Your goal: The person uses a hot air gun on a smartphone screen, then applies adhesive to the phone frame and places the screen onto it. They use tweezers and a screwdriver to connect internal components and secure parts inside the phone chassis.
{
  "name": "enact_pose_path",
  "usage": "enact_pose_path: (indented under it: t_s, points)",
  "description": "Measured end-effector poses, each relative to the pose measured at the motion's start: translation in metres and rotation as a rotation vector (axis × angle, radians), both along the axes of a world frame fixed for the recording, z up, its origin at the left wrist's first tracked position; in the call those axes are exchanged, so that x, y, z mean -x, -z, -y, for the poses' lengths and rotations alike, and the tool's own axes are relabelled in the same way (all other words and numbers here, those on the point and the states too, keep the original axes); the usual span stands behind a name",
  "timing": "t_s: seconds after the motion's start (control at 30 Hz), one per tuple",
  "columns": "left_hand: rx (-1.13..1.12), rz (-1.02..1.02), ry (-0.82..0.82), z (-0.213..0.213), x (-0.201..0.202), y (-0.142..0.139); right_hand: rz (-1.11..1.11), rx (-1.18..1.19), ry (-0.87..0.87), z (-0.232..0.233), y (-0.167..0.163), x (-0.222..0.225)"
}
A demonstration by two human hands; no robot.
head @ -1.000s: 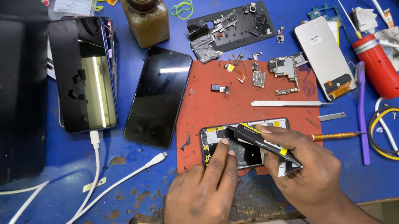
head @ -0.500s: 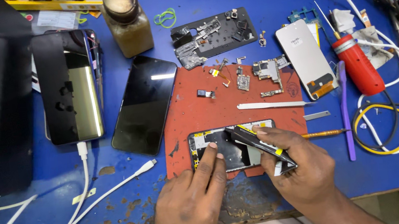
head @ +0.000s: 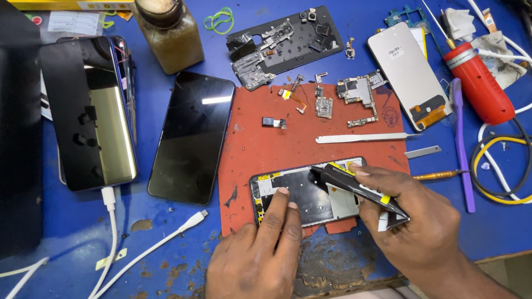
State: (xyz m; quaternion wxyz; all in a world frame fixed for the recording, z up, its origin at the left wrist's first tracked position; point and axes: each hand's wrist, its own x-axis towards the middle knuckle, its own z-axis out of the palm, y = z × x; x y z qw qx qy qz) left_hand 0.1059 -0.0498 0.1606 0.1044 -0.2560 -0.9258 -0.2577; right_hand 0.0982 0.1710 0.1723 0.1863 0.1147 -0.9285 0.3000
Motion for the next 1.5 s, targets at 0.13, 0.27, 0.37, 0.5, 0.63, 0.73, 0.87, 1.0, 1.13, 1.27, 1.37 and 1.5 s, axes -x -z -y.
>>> enact_pose_path:
  t_s: [0.13,0.27,0.37,0.5,0.63,0.73,0.87,1.0,1.13,1.27,1.37,1.5]
  points:
    - [0.012,0.002,0.001,0.000,0.001,0.000,-0.006,0.003,0.002,-0.003,-0.001,0.000]
    - [0.020,-0.007,0.009,0.000,0.001,0.000,0.011,0.014,0.019,-0.007,-0.001,-0.002]
    - [0.023,0.000,0.013,-0.002,0.001,0.000,0.055,0.061,0.059,-0.011,-0.001,-0.003]
    - [0.027,-0.013,0.011,-0.004,0.001,0.001,0.021,0.028,0.065,-0.016,0.000,-0.006]
    - [0.022,-0.004,0.013,-0.006,0.001,0.001,0.008,-0.010,0.074,-0.023,0.001,-0.007]
    - [0.023,-0.013,0.007,-0.008,0.001,0.002,-0.024,-0.031,0.068,-0.028,0.002,-0.006]
    - [0.035,-0.015,-0.006,-0.010,0.001,0.002,-0.001,-0.041,0.072,-0.034,0.000,-0.007]
    - [0.043,-0.007,-0.001,-0.012,0.001,0.002,0.009,-0.034,0.074,-0.039,-0.001,-0.007]
    - [0.043,0.010,-0.001,-0.013,0.000,0.003,0.001,-0.051,0.093,-0.044,-0.002,-0.008]
    - [0.049,0.002,-0.002,-0.013,0.000,0.004,-0.022,-0.080,0.092,-0.047,-0.002,-0.009]
    - [0.052,-0.002,-0.003,-0.013,-0.001,0.004,-0.013,-0.097,0.104,-0.049,-0.003,-0.010]
    - [0.053,0.003,0.004,-0.013,-0.001,0.004,-0.018,-0.113,0.109,-0.051,-0.005,-0.011]
